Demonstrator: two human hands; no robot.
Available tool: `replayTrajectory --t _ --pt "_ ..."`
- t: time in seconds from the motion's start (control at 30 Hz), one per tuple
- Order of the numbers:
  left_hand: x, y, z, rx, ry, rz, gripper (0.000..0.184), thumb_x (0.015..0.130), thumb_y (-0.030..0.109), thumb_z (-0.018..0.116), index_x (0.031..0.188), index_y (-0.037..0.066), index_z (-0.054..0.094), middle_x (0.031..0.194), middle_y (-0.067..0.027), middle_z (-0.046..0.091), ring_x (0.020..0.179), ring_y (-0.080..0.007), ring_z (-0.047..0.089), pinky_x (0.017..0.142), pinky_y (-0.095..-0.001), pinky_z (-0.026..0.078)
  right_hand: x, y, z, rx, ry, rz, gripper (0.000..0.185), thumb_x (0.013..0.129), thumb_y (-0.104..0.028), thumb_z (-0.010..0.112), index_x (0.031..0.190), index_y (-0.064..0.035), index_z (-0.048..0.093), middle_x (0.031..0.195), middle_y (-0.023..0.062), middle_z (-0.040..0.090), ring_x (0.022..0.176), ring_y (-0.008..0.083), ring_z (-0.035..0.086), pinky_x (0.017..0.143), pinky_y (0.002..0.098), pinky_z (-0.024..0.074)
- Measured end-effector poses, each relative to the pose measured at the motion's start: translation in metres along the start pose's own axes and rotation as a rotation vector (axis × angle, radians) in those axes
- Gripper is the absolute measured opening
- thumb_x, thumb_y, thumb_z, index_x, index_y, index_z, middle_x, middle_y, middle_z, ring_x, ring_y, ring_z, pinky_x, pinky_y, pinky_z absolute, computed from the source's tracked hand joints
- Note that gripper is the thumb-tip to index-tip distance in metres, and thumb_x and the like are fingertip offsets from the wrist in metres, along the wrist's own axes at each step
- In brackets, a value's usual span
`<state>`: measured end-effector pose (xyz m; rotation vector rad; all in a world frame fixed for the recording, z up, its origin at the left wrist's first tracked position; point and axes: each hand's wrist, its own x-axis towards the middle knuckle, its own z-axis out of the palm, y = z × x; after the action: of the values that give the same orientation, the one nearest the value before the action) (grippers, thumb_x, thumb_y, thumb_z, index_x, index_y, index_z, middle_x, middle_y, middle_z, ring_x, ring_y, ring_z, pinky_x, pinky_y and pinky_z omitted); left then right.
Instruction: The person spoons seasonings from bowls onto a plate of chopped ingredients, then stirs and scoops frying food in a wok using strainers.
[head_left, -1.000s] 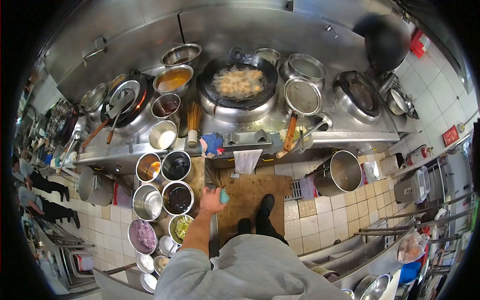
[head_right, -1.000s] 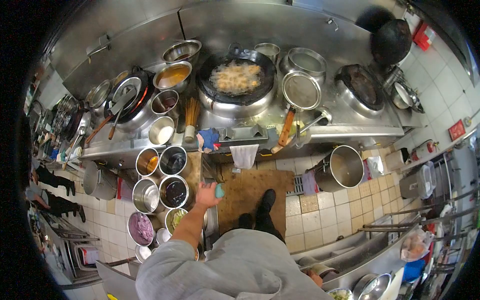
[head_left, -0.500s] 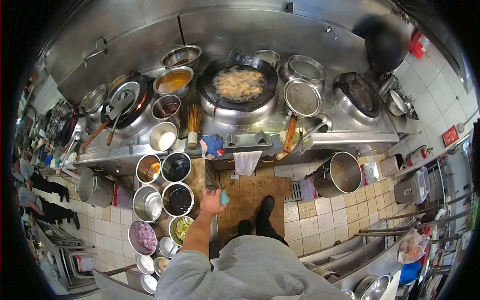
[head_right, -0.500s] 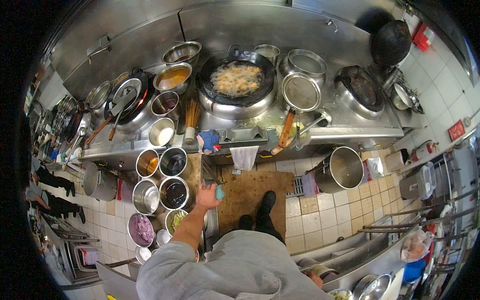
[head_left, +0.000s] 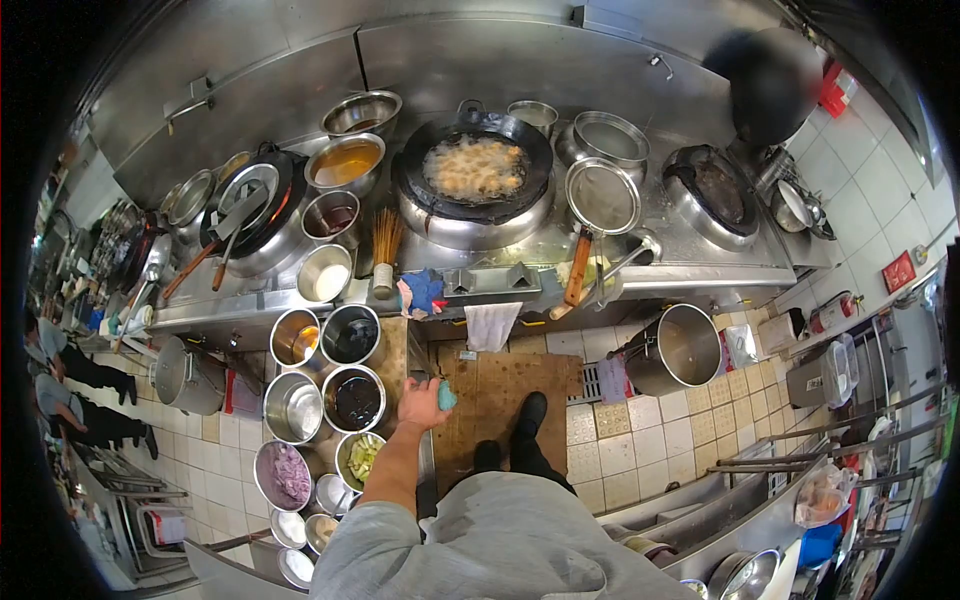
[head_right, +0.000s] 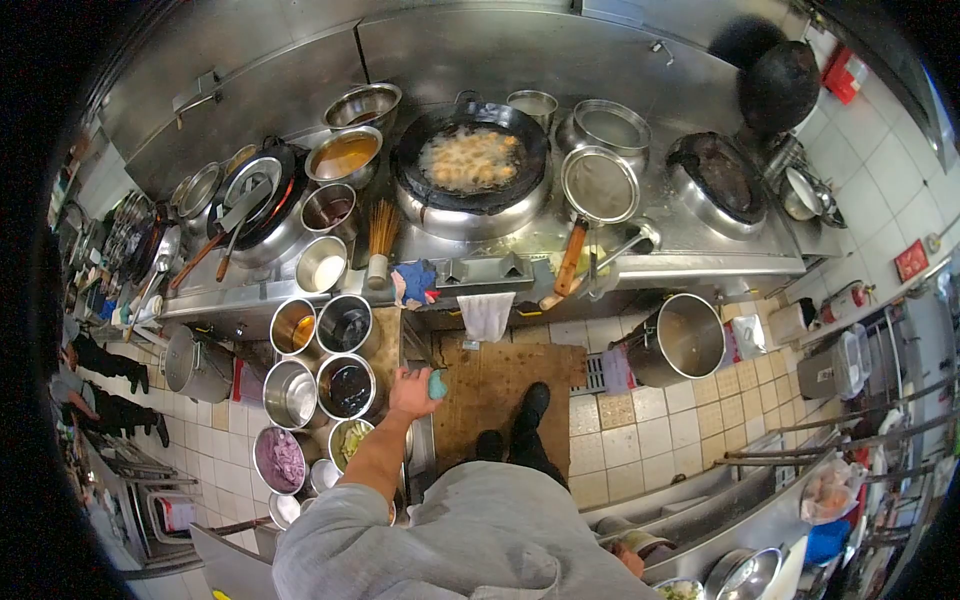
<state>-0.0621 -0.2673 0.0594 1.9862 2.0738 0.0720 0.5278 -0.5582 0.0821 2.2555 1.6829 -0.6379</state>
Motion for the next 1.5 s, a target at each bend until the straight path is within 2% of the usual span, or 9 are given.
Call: replayTrajectory --t 0.17,0.37,0.5,0.6,0.77,0.97,1.07,1.17,1.5 --pt "0.000 0.000 0.001 -0.002 -0.002 -0.003 0.068 0.073 0.047 0.075 0.125 0.009 0.054 0.110 -0.0171 0.068 0.109 -0.0328 0.061 0.109 -0.0440 0.029 -0.010 -0.027 -0.033 -0.005 -0.016 0.043 0.036 0.085 -0.052 0.062 0.092 -0.0167 0.067 0.073 0.0180 0.068 0.073 0.0393 0.069 0.063 0.0516 0.0520" --pt "0.002 -0.002 0.005 0.000 -0.005 0.000 0.067 0.073 0.048 0.074 0.125 0.010 0.054 0.110 -0.0170 0.068 0.108 -0.0324 0.061 0.109 -0.0439 0.029 -0.011 -0.030 -0.038 0.009 -0.038 0.113 0.045 0.084 -0.058 0.061 0.092 -0.0143 0.066 0.075 0.0185 0.069 0.073 0.0395 0.069 0.064 0.0516 0.0525" --pt "0.002 0.002 -0.002 -0.006 -0.026 -0.016 0.066 0.073 0.047 0.073 0.125 0.011 0.055 0.110 -0.0164 0.068 0.109 -0.0312 0.061 0.110 -0.0427 0.029 -0.007 -0.023 -0.018 -0.057 0.019 0.128 0.045 0.084 -0.059 0.061 0.092 -0.0151 0.067 0.074 0.0186 0.069 0.073 0.0396 0.069 0.065 0.0515 0.0526" --pt "0.001 0.003 -0.005 -0.005 -0.023 -0.019 0.065 0.073 0.046 0.074 0.125 0.012 0.055 0.110 -0.0158 0.068 0.109 -0.0309 0.061 0.110 -0.0426 0.029 -0.016 -0.048 -0.036 -0.113 0.057 0.161 0.045 0.084 -0.059 0.061 0.091 -0.0155 0.068 0.073 0.0185 0.069 0.073 0.0394 0.069 0.064 0.0511 0.0525" --pt "0.001 0.002 -0.002 0.009 -0.012 -0.009 0.066 0.073 0.045 0.074 0.125 0.011 0.055 0.109 -0.0155 0.068 0.108 -0.0306 0.062 0.109 -0.0429 0.029 -0.019 -0.051 -0.056 -0.011 0.003 0.130 0.044 0.083 -0.059 0.062 0.091 -0.0163 0.069 0.072 0.0185 0.068 0.072 0.0389 0.069 0.063 0.0507 0.0523" --pt "0.002 -0.001 0.003 0.021 0.006 0.006 0.068 0.072 0.045 0.074 0.127 0.010 0.054 0.108 -0.0158 0.069 0.105 -0.0304 0.063 0.108 -0.0434 0.030 -0.016 -0.042 -0.048 -0.009 -0.004 0.070 0.041 0.082 -0.055 0.064 0.091 -0.0158 0.071 0.071 0.0188 0.068 0.070 0.0386 0.069 0.063 0.0507 0.0526" --pt "0.001 0.002 -0.003 0.020 -0.008 0.000 0.068 0.073 0.045 0.074 0.127 0.010 0.054 0.109 -0.0160 0.068 0.105 -0.0305 0.062 0.108 -0.0434 0.030 -0.022 -0.052 -0.041 -0.094 0.130 0.106 0.040 0.083 -0.054 0.064 0.092 -0.0152 0.070 0.071 0.0186 0.068 0.069 0.0386 0.068 0.063 0.0506 0.0525" --pt "0.000 0.003 -0.007 0.008 -0.022 -0.005 0.068 0.073 0.045 0.073 0.127 0.010 0.054 0.110 -0.0165 0.068 0.107 -0.0306 0.062 0.109 -0.0437 0.030 -0.015 -0.037 -0.038 -0.033 0.031 0.063 0.040 0.083 -0.053 0.063 0.090 -0.0148 0.069 0.071 0.0183 0.068 0.069 0.0386 0.068 0.062 0.0508 0.0522" --pt "0.001 0.002 0.000 0.016 -0.018 -0.008 0.067 0.074 0.047 0.072 0.126 0.011 0.053 0.110 -0.0154 0.067 0.107 -0.0281 0.062 0.109 -0.0430 0.028 -0.009 -0.023 -0.024 -0.036 0.010 0.045 0.040 0.083 -0.054 0.062 0.084 -0.0138 0.067 0.071 0.0174 0.068 0.069 0.0385 0.068 0.062 0.0513 0.0513"
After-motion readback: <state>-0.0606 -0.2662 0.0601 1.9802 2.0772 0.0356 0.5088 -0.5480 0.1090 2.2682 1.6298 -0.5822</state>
